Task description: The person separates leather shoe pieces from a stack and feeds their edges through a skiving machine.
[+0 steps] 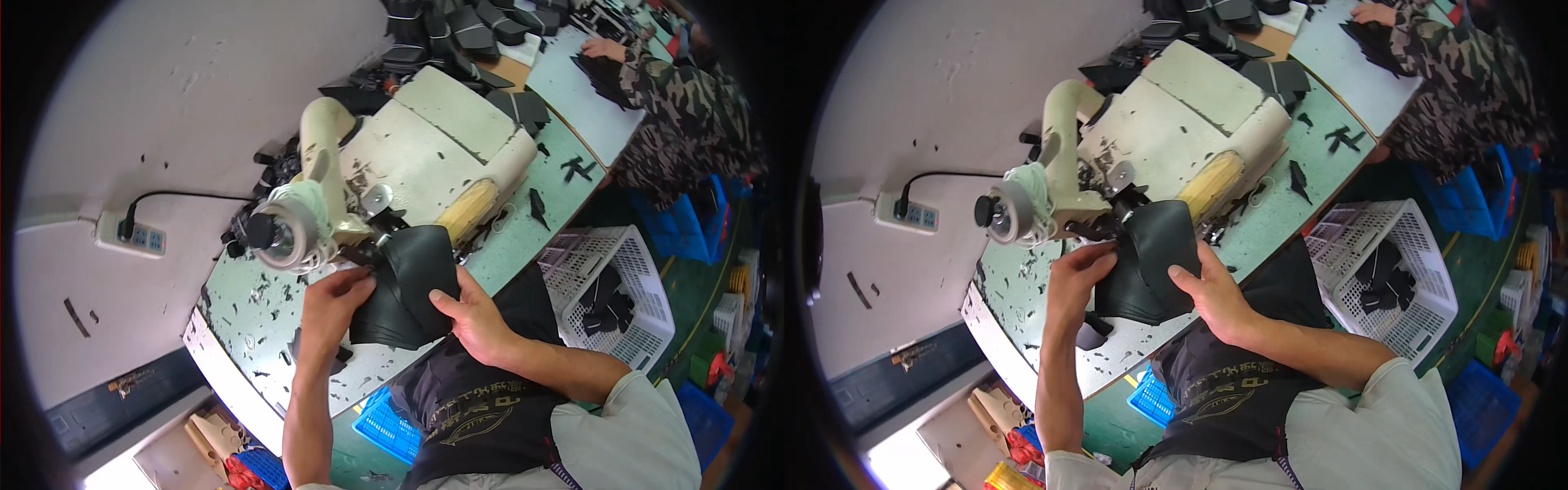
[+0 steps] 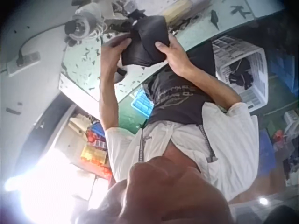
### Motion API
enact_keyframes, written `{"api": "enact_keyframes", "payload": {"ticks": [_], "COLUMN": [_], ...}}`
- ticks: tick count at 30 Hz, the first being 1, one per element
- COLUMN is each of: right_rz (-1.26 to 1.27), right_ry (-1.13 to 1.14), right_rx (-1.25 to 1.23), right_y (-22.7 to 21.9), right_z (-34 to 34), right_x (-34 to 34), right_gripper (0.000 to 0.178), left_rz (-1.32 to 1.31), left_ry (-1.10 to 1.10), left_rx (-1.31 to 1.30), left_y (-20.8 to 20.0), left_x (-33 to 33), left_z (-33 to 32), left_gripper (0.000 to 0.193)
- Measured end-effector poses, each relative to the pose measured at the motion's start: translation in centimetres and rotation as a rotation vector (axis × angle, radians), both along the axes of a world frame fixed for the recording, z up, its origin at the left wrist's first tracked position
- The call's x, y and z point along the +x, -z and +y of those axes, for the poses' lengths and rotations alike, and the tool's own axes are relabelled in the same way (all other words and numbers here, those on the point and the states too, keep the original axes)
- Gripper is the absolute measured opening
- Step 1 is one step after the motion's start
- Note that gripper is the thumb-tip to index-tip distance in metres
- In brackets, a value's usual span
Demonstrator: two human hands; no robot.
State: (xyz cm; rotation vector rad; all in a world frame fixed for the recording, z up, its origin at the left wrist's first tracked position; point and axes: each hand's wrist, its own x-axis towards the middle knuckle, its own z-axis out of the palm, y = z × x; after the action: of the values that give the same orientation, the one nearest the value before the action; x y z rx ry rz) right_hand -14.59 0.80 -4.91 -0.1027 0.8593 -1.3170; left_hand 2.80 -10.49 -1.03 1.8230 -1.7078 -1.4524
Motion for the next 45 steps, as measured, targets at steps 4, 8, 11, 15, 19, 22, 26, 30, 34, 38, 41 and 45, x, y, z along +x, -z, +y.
{"api": "enact_keyframes", "payload": {"ticks": [4, 8, 11, 15, 19, 22, 26, 30, 34, 38, 41, 45], "right_rz": [-0.001, -0.018, 0.001, -0.014, -0.055, -0.015, -0.014, -0.017, -0.022, 0.017, 0.057, 0.035], "right_ry": [0.023, -0.010, -0.004, 0.013, -0.006, 0.025, 0.026, 0.001, 0.040, -0.009, -0.018, 0.012], "right_rx": [-0.008, -0.030, -0.028, -0.033, -0.018, -0.028, -0.043, -0.055, -0.043, -0.032, -0.037, -0.063], "right_y": [0.1, -0.4, 0.4, -0.3, -0.2, -0.1, -0.2, -0.1, -0.5, -0.7, -0.3, -0.6], "right_z": [0.1, -0.3, 0.1, -0.1, -0.3, 0.0, -0.1, -0.3, -0.2, -0.2, -0.2, -0.5], "right_x": [0.3, -1.0, -0.3, -0.3, -1.0, -0.9, -0.7, -1.5, -0.6, -1.8, -1.2, -1.0], "right_gripper": [0.043, 0.048, 0.047, 0.047, 0.047, 0.047, 0.046, 0.047, 0.048, 0.049, 0.048, 0.047], "left_rz": [-0.010, -0.277, 0.171, -0.111, 0.054, 0.153, -0.176, 0.172, -0.028, -0.117, 0.190, -0.155], "left_ry": [-0.013, 0.094, -0.081, -0.022, 0.009, -0.081, -0.011, -0.114, -0.047, 0.000, -0.130, -0.016], "left_rx": [0.028, -0.066, 0.011, 0.029, 0.034, 0.164, 0.081, 0.093, 0.094, 0.024, 0.092, -0.058], "left_y": [-0.2, -0.6, -0.4, -0.4, 0.0, -0.8, -0.9, -0.5, -1.3, -0.1, 0.0, 0.1], "left_x": [0.0, -1.9, 0.2, 0.1, 0.2, 0.3, -1.2, -0.6, -1.1, -1.7, 0.1, -0.6], "left_z": [0.2, -0.7, 0.6, -0.1, -0.4, 0.5, -0.3, 0.5, 0.0, -0.4, 1.1, 0.2], "left_gripper": [0.030, 0.030, 0.030, 0.029, 0.029, 0.028, 0.027, 0.029, 0.030, 0.025, 0.025, 0.026]}}
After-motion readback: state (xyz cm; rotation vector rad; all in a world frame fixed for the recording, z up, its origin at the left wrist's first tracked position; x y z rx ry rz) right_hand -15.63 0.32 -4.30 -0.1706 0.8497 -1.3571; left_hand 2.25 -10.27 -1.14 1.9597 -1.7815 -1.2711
